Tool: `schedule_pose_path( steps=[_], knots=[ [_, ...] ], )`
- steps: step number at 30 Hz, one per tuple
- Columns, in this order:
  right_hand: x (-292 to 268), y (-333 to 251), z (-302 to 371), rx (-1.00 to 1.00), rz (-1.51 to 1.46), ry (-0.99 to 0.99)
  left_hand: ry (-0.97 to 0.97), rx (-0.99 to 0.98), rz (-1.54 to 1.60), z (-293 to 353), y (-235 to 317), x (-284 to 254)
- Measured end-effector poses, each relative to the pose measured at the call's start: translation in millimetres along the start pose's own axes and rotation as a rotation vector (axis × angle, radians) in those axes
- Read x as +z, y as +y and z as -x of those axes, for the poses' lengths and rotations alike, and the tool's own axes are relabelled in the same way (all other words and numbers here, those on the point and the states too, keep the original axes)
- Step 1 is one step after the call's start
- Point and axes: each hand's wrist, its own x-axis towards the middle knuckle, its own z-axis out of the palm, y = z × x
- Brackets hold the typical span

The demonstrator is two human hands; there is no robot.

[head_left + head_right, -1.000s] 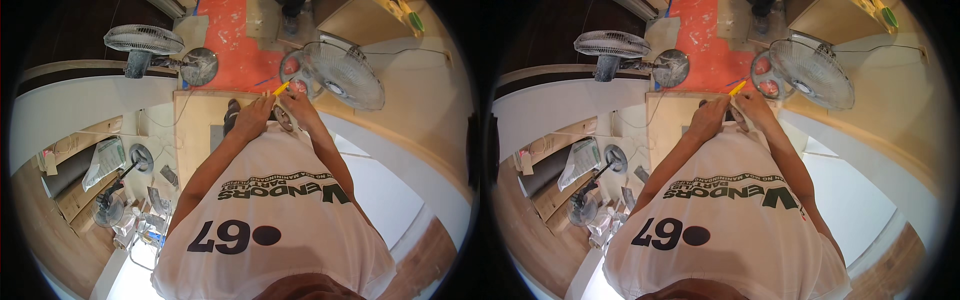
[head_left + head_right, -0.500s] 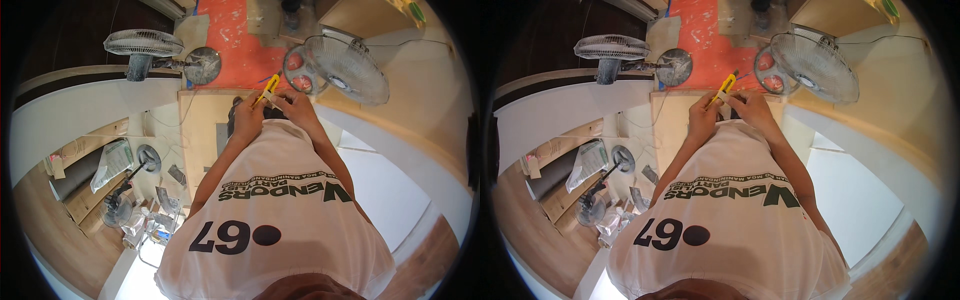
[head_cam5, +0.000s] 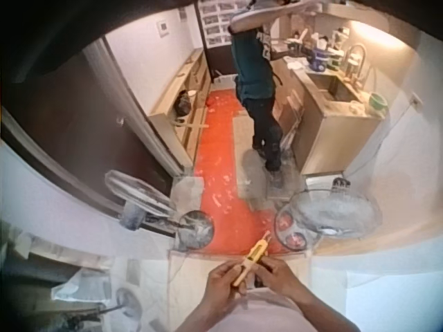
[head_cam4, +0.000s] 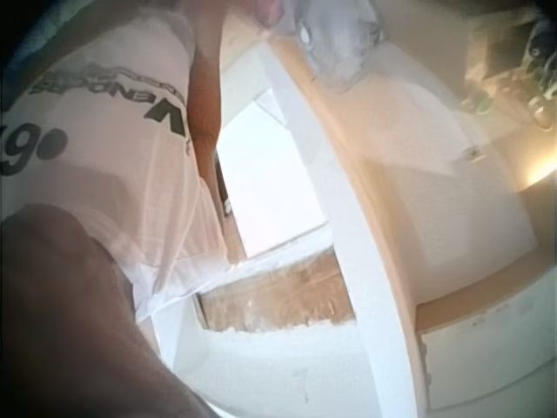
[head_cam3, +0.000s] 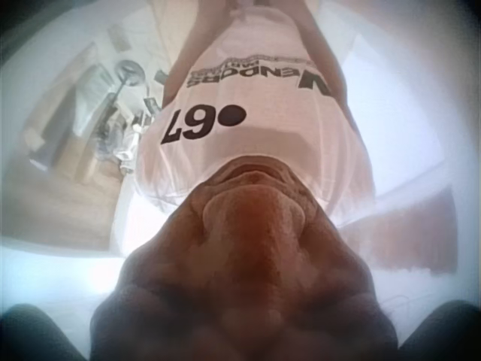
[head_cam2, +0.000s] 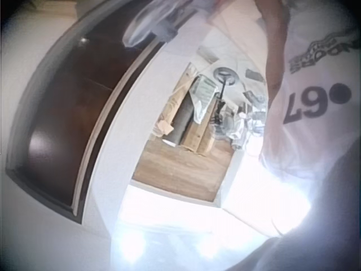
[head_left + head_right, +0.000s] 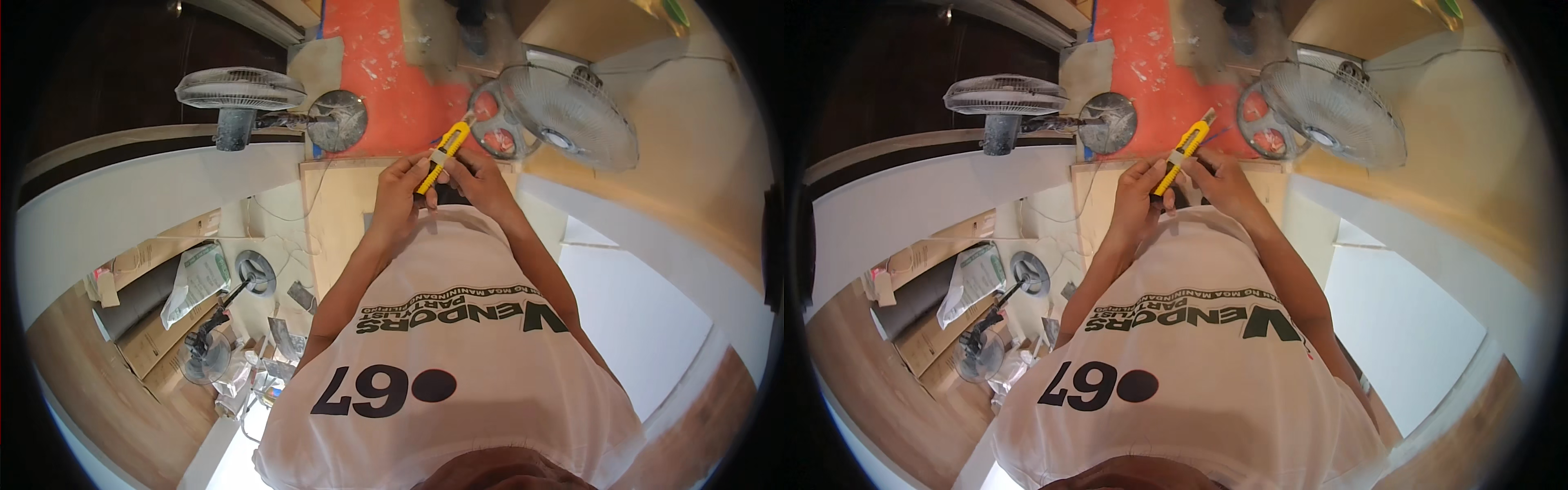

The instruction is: The person uses a yellow utility knife to trim and scrape a wooden cabinet trim piece. They repeatedly cut along the edge and remove small strips of material while moving around a cluttered renovation site.

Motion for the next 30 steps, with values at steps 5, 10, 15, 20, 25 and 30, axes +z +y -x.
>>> schedule_pose_path(
  steps=[5, 10, 15, 20, 25, 30],
  knots=[
    [4, -31, -2, -0.076, 0.093, -0.010, -0.007, -0.016, -0.107, 10, 23, -1],
    [13, -22, -4, -0.022, 0.020, 0.008, 0.039, 0.496, -0.930, 9, 19, -9],
    [20, -41, -9, 0.014, 0.051, 0.032, 0.105, 0.607, -1.403, 9, 23, -6],
    [18, -41, -14, -0.062, 0.032, -0.004, 0.095, 0.753, -1.378, 4, 28, -16],
    [17, -64, -12, -0.080, 0.057, -0.077, 0.173, 0.634, -0.952, 7, 33, -2],
    [16, -57, -15, -0.075, 0.025, -0.064, 0.158, 0.341, -0.347, 5, 28, 8]
  ],
)
